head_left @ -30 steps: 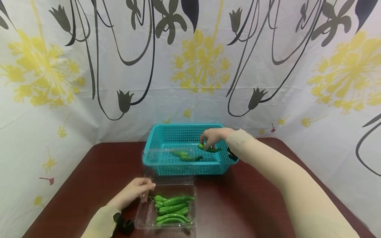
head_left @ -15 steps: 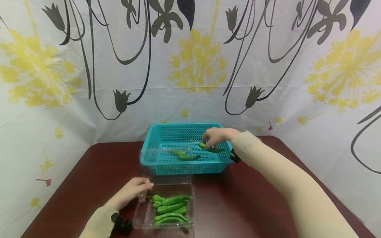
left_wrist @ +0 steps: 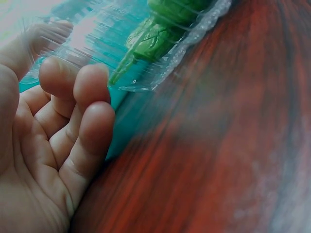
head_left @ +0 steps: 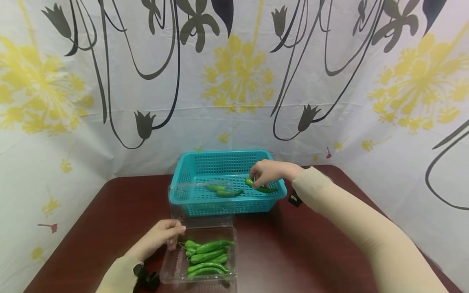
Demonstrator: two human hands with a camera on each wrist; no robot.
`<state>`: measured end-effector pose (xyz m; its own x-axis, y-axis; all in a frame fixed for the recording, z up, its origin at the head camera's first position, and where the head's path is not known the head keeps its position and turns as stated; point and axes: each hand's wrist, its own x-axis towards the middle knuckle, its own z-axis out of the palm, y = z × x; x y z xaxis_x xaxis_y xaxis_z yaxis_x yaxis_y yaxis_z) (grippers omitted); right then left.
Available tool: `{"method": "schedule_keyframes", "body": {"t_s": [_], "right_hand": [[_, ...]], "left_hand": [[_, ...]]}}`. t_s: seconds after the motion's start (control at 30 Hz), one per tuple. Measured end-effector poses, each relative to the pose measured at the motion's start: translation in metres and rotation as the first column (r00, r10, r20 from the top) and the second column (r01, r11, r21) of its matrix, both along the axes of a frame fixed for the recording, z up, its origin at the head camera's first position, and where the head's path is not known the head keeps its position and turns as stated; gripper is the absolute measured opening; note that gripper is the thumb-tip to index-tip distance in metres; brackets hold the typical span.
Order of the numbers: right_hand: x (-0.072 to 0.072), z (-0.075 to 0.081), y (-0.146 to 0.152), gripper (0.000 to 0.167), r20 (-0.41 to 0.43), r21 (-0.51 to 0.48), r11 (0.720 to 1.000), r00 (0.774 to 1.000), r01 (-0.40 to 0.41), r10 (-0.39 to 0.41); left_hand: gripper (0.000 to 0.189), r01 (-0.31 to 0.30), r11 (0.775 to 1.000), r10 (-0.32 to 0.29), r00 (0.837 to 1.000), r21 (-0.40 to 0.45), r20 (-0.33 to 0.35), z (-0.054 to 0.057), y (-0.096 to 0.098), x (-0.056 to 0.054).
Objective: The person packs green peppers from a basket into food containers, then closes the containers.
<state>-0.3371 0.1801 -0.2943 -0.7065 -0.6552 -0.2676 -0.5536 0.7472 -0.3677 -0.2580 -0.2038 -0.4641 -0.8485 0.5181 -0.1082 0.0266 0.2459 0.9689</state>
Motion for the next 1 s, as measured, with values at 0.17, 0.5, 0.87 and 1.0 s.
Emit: {"method": "schedule_keyframes", "body": {"t_s": [0.17,0.5,0.87,1.0], "right_hand": [[0.013,0.003,0.004,0.022,-0.027,-0.032,0.999,0.999,-0.029,0.028],[0.032,-0.002,0.018,0.024,-0.053,-0.07,0.997,0.998,-0.028,0.024],[0.047,0.002,0.026,0.019,-0.088,-0.103,0.994,0.996,-0.043,0.034],[0.053,0.002,0.026,0.017,-0.086,-0.113,0.992,0.995,-0.055,0.045]], "left_hand": [[0.034,-0.003,1.0,0.003,1.0,0.003,-0.007,0.001,0.0,0.001],[0.033,-0.007,1.0,0.007,1.0,-0.002,-0.005,0.0,0.0,0.002],[0.033,0.003,1.0,-0.003,1.0,0.005,-0.005,-0.001,0.001,0.001],[0.034,0.001,1.0,-0.001,1.0,0.005,-0.006,0.0,0.001,0.002]]}}
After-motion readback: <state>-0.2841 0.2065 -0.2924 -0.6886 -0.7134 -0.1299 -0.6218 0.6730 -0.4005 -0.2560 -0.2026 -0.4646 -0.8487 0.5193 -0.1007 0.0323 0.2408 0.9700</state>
